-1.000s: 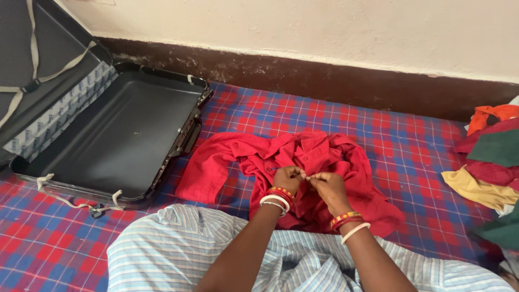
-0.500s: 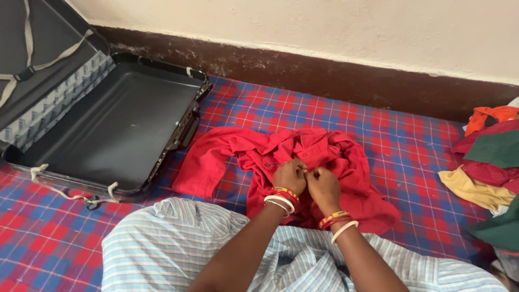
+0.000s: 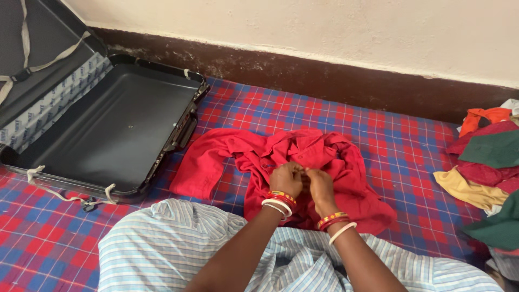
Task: The person buttons a red shirt and then folds it on a patterned surface next to a suitcase.
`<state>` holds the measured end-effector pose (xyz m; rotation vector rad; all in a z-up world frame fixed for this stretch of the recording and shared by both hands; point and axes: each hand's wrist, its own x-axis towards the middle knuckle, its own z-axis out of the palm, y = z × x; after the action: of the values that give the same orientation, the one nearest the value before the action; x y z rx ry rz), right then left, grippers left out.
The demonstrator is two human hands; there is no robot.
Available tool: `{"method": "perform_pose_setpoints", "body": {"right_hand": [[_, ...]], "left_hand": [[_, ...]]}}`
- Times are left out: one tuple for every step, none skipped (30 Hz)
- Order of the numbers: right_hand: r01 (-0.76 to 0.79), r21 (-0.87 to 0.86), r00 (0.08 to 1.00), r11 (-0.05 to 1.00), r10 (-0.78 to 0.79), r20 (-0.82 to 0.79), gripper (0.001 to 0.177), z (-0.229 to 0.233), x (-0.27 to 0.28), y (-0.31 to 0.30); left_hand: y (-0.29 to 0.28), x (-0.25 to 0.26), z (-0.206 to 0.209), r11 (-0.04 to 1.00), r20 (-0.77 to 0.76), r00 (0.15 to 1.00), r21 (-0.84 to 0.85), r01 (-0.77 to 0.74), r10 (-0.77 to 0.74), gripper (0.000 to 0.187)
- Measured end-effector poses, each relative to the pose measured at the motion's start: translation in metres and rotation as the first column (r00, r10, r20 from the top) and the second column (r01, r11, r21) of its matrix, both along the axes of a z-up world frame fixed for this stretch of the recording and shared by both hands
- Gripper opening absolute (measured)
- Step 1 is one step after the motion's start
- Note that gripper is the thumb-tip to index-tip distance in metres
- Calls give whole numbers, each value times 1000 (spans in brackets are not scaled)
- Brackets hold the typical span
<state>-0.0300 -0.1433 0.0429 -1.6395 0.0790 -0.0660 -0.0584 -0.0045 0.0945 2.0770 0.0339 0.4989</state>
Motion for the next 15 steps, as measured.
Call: {"method": "perform_pose_setpoints", "body": {"right_hand": [[26,131,996,991,-14,-91,26,-9,5,-3],[26,133,996,991,-14,-91,26,-17,10,-6],[-5,88,997,996,11,-75,23,-24,15,-9],[-34,42,997,999,37,-61,20,-28,17,-11],[-35,41,998,999,37,-58,20,-26,20,-14],[-57,64,979,996,68,-190,20,-20,21,-18],[-76,89,941,993,101,-324,20,-13,18,-22],[-77,88,940,993,101,-327,20,-3,13,-26],[-139,127,914,982,176,-366,17,9,10,-28],[-198,169,881,966,250,-401,14,21,7,-30],[-198,170,881,965,251,-401,14,32,4,-29],[-222,116,865,968,250,-435,12,41,1,-28],[-247,62,849,967,246,-467,13,50,-1,-28],[-247,62,850,967,247,-466,13,58,-2,-26],[-286,53,841,957,277,-465,12,63,-4,-26]], "left_hand": [[-2,-2,1,1000,0,1000,2,0,0,12],[-5,-5,3,997,-39,999,-72,9,-12,19],[-7,-7,4,989,-78,997,-146,16,-27,28],[-5,-8,4,989,-78,997,-146,16,-28,28],[-2,-7,3,976,-119,990,-209,54,-81,30],[0,-4,-1,958,-157,978,-272,90,-136,34],[0,0,-8,958,-159,978,-274,88,-136,34],[1,7,-17,948,-194,977,-318,24,-90,30],[2,16,-27,933,-227,973,-357,-40,-45,28],[4,25,-40,933,-227,973,-357,-41,-44,28],[5,34,-53,893,-220,972,-449,-21,-88,25],[6,41,-65,844,-209,969,-536,-2,-130,24],[8,47,-75,844,-208,969,-536,-2,-130,24],[12,51,-82,910,-182,982,-414,-29,-52,24],[14,51,-85,957,-146,989,-285,-62,20,25]]}}
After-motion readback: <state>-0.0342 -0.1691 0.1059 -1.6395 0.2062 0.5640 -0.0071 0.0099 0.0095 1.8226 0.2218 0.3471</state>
